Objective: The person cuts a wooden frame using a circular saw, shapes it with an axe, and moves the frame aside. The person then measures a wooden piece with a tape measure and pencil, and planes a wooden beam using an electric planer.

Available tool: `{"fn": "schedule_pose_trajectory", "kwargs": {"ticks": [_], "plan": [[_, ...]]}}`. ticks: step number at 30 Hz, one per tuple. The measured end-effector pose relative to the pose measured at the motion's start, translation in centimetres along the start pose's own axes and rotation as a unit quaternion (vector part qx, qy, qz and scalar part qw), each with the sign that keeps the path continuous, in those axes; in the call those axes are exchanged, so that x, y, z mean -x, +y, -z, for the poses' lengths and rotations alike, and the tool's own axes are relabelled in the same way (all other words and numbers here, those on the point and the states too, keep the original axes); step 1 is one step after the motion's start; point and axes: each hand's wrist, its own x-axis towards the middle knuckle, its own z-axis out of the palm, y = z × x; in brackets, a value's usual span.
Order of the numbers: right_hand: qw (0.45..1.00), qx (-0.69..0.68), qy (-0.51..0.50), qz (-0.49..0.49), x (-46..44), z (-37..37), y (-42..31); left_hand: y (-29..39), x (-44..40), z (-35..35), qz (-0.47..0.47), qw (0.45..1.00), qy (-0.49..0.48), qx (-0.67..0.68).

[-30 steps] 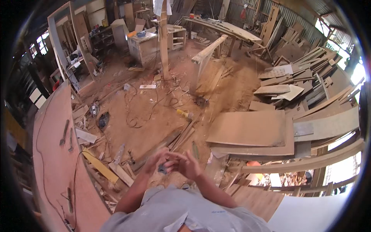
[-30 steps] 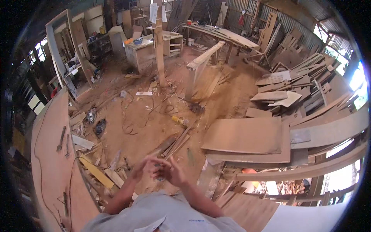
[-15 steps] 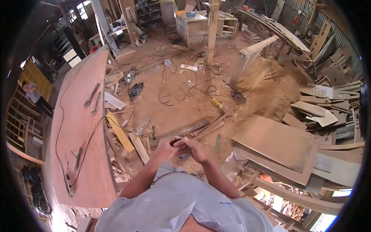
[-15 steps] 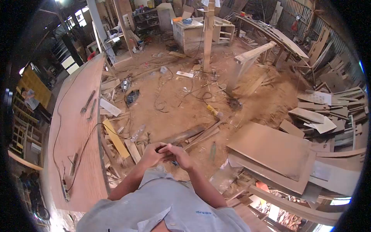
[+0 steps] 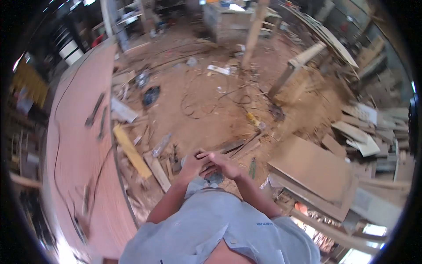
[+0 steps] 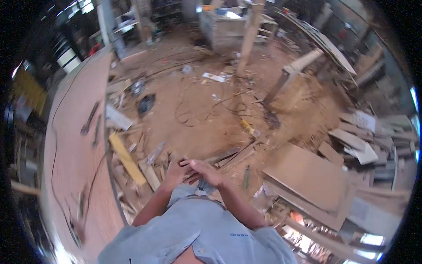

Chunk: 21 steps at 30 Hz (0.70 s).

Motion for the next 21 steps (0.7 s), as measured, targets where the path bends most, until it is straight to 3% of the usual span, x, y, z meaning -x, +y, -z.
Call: {"fn": "schedule_pose_trajectory", "kwargs": {"ticks": [2,3,6,9,10,11,14,21], "plan": [[1.000,0.020,0.019,-0.013,-5.2,1.1,-1.6,1.4,-5.0,2.9,-0.035,0.994,-0.036,0.096],[0.999,0.036,0.020,-0.016,-7.3,1.3,-2.8,4.8,-5.9,4.0,0.005,0.985,-0.067,0.156],[0.997,0.061,0.012,-0.039,-14.2,2.5,-5.0,6.9,-12.1,9.5,0.056,0.988,-0.131,0.050],[0.995,0.069,0.044,-0.054,-18.5,3.0,-8.0,10.0,-16.9,12.6,0.076,0.985,-0.148,0.049],[0.995,0.073,0.054,-0.050,-19.8,3.2,-8.8,10.7,-18.7,13.5,0.077,0.984,-0.157,0.039],[0.993,0.076,0.067,-0.057,-20.8,3.2,-9.8,10.4,-20.4,14.1,0.020,0.985,-0.169,0.029],[0.993,0.006,0.104,-0.059,-22.9,5.4,-11.7,9.7,-25.4,14.8,0.006,0.986,-0.167,-0.030],[0.994,0.053,0.088,-0.028,-30.5,16.6,-17.9,10.9,-37.8,16.1,0.026,0.996,-0.069,-0.055]]}}
